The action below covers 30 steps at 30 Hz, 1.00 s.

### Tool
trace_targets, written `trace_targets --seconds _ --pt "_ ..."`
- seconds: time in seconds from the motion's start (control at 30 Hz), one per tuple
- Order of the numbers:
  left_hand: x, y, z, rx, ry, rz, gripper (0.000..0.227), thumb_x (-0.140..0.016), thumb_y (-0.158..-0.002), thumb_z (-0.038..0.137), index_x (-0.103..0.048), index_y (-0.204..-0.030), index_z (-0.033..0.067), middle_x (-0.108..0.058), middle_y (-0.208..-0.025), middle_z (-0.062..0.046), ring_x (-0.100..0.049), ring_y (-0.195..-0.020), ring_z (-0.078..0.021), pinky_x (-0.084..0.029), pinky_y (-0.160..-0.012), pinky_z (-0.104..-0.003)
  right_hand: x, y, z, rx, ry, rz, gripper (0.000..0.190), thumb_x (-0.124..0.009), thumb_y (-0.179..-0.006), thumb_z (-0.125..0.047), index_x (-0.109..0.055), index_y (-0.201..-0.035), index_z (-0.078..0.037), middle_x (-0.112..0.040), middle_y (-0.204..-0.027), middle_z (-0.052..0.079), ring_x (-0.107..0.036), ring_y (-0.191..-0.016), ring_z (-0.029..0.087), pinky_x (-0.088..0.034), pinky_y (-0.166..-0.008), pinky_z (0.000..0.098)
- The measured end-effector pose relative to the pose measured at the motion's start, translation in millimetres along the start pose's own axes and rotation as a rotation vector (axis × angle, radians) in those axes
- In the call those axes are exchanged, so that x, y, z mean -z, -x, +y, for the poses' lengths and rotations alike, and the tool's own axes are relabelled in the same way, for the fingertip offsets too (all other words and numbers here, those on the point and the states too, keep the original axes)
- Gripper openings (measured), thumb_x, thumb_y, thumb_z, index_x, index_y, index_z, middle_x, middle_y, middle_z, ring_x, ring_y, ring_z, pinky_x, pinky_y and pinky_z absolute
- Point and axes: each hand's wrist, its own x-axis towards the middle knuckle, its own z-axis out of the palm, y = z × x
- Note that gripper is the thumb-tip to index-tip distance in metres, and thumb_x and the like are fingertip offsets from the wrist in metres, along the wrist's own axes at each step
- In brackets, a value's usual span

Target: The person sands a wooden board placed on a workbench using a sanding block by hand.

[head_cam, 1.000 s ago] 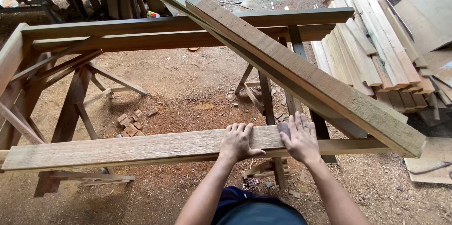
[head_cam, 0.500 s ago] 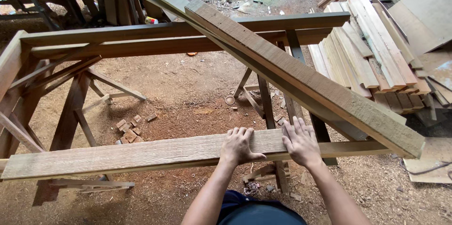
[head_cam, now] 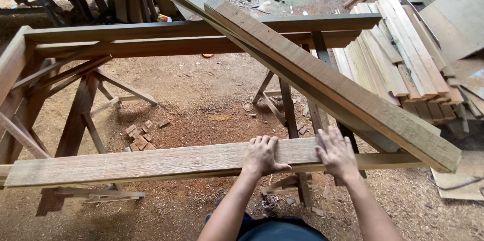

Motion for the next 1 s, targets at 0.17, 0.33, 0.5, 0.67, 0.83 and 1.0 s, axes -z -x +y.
trace_targets --seconds 0.17,0.33,0.5,0.67,0.83,1.0 --pt "-5.3 -4.6 -0.5 -0.001 0.008 -0.010 0.102 -0.062 -0.064 0.082 -0.044 -0.129 0.0064 -0.054 -0.119 -0.012 -0.050 -0.113 -0.0251 -0.038 -0.102 -0.039 -5.3 -19.8 -35.5 0.065 0.030 -0.008 0.058 -0.024 -0.100 -0.043 -0.013 -0.150 -0.016 -0.003 -0.159 0.011 0.001 -0.145 0.024 0.002 -0.116 0.0453" --pt "-8.8 -1.5 2.3 -0.031 0.023 0.025 0.097 -0.064 -0.069 0.078 -0.044 -0.128 0.0049 -0.053 -0.118 -0.015 -0.048 -0.114 -0.0273 -0.037 -0.102 -0.042 -27.5 1.0 -60.1 0.384 0.132 0.079 0.066 -0.029 -0.094 -0.052 -0.013 -0.150 -0.020 -0.005 -0.159 0.005 0.000 -0.147 0.018 -0.001 -0.119 0.0369" --pt "-4.3 -1.7 3.7 0.005 0.039 -0.041 0.098 -0.063 -0.066 0.079 -0.045 -0.129 0.0064 -0.055 -0.115 -0.011 -0.050 -0.112 -0.0250 -0.039 -0.102 -0.039 -9.3 -7.9 -8.3 0.114 0.047 -0.029 0.065 -0.022 -0.094 -0.056 -0.008 -0.150 -0.026 0.003 -0.160 0.005 0.005 -0.147 0.018 0.001 -0.119 0.0397" --pt "-8.2 -3.5 0.8 0.017 0.003 -0.044 0.101 -0.061 -0.067 0.082 -0.043 -0.132 0.0065 -0.054 -0.116 -0.011 -0.050 -0.111 -0.0245 -0.039 -0.102 -0.040 7.8 -31.2 -42.3 0.111 -0.056 -0.097 0.063 -0.016 -0.098 -0.052 -0.005 -0.152 -0.021 0.003 -0.160 0.005 0.005 -0.147 0.020 0.004 -0.119 0.0439" --pt "-23.2 -6.6 -4.1 0.010 -0.015 0.090 0.104 -0.064 -0.068 0.075 -0.039 -0.138 0.0028 -0.054 -0.123 -0.011 -0.051 -0.114 -0.0239 -0.037 -0.105 -0.039 8.4 -6.4 -90.9 0.275 0.111 -0.158 0.065 -0.019 -0.098 -0.052 -0.003 -0.152 -0.018 0.005 -0.160 0.004 0.009 -0.147 0.018 0.006 -0.118 0.0422" --pt "-26.0 -7.1 -1.8 0.010 0.034 -0.005 0.122 -0.063 -0.065 0.080 -0.023 -0.145 -0.0018 -0.042 -0.137 -0.016 -0.037 -0.130 -0.0278 -0.023 -0.114 -0.041 -12.4 -3.6 -50.4 0.396 0.118 -0.081 0.064 -0.017 -0.097 -0.051 -0.003 -0.151 -0.019 0.008 -0.160 0.004 0.013 -0.145 0.018 0.009 -0.116 0.0423"
